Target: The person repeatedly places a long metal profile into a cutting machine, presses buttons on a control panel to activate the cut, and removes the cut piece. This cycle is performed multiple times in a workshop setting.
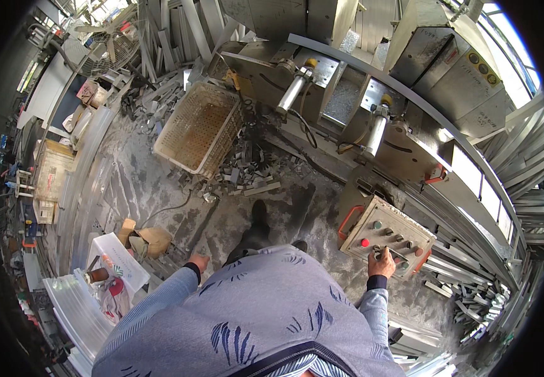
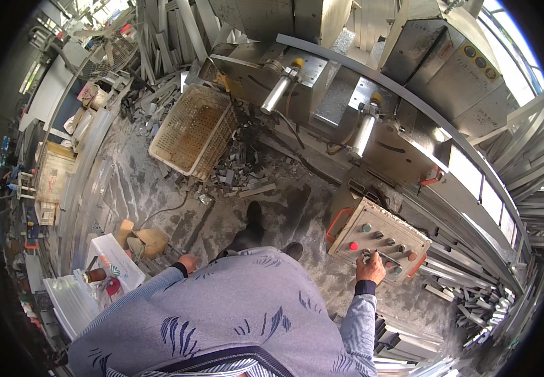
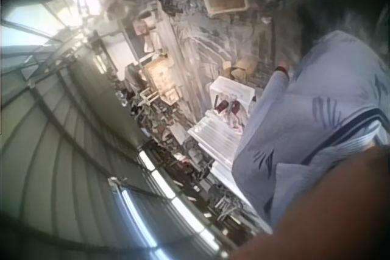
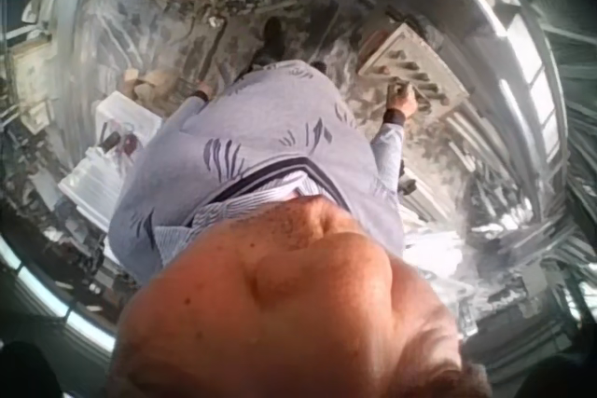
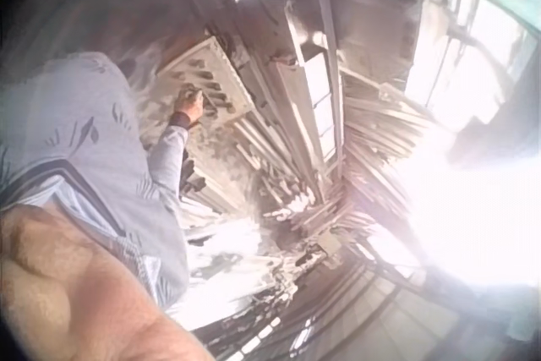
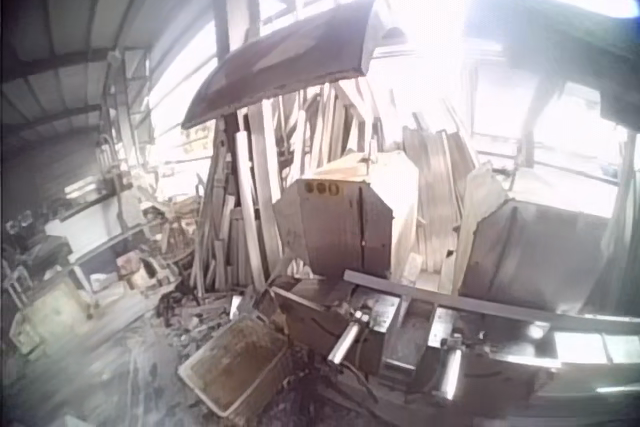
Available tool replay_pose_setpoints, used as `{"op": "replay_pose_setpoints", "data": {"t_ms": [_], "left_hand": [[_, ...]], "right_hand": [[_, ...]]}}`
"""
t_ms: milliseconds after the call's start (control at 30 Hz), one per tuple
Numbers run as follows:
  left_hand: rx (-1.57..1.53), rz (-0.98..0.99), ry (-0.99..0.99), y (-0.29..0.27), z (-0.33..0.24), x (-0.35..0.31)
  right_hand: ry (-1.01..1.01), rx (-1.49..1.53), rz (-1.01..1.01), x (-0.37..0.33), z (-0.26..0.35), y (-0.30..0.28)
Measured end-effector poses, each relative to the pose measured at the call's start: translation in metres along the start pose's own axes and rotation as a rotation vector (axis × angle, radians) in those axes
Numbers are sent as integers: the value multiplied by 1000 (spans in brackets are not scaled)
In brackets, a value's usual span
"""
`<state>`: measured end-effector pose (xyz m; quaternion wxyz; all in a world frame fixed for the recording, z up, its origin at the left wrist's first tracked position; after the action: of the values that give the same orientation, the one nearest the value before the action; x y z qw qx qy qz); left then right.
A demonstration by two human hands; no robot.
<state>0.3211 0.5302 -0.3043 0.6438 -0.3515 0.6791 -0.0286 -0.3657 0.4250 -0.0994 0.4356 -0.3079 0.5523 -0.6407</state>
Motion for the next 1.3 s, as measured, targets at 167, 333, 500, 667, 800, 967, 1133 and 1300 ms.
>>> {"op": "replay_pose_setpoints", "data": {"t_ms": [167, 333, 500, 667, 800, 967, 1133, 1300], "left_hand": [[-529, -434, 100, -25, -131, -41], [-506, -468, 272, -62, -208, -61], [-447, -246, 97, -66, -184, -35], [-307, -127, 83, -76, -155, -22], [-319, -121, 221, -88, -139, 8], [-41, -112, 412, -92, -118, 75], [-34, -101, 650, -112, -128, 76], [-28, -70, 554, -117, -126, 67]], "right_hand": [[-100, -83, 88, 13, -3, 4], [-46, 78, -11, 5, -1, 4], [119, 480, -66, -9, -22, 22], [247, 530, -155, -36, -51, 41], [356, 408, -241, -50, -77, 41], [487, 287, -317, -48, -97, 32], [516, 244, -320, -34, -84, 19], [595, 247, -226, -32, -89, 17]]}}
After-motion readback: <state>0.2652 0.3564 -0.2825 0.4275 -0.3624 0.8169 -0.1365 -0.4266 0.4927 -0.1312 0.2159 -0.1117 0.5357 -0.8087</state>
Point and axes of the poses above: each hand's wrist, its own x-axis towards the middle knuckle, its own y-axis out of the palm, z = x × y, the point moved 4 cm from there along x, towards the middle knuckle, and after that the axes turned 6 degrees about z, right-handed, at the moved point
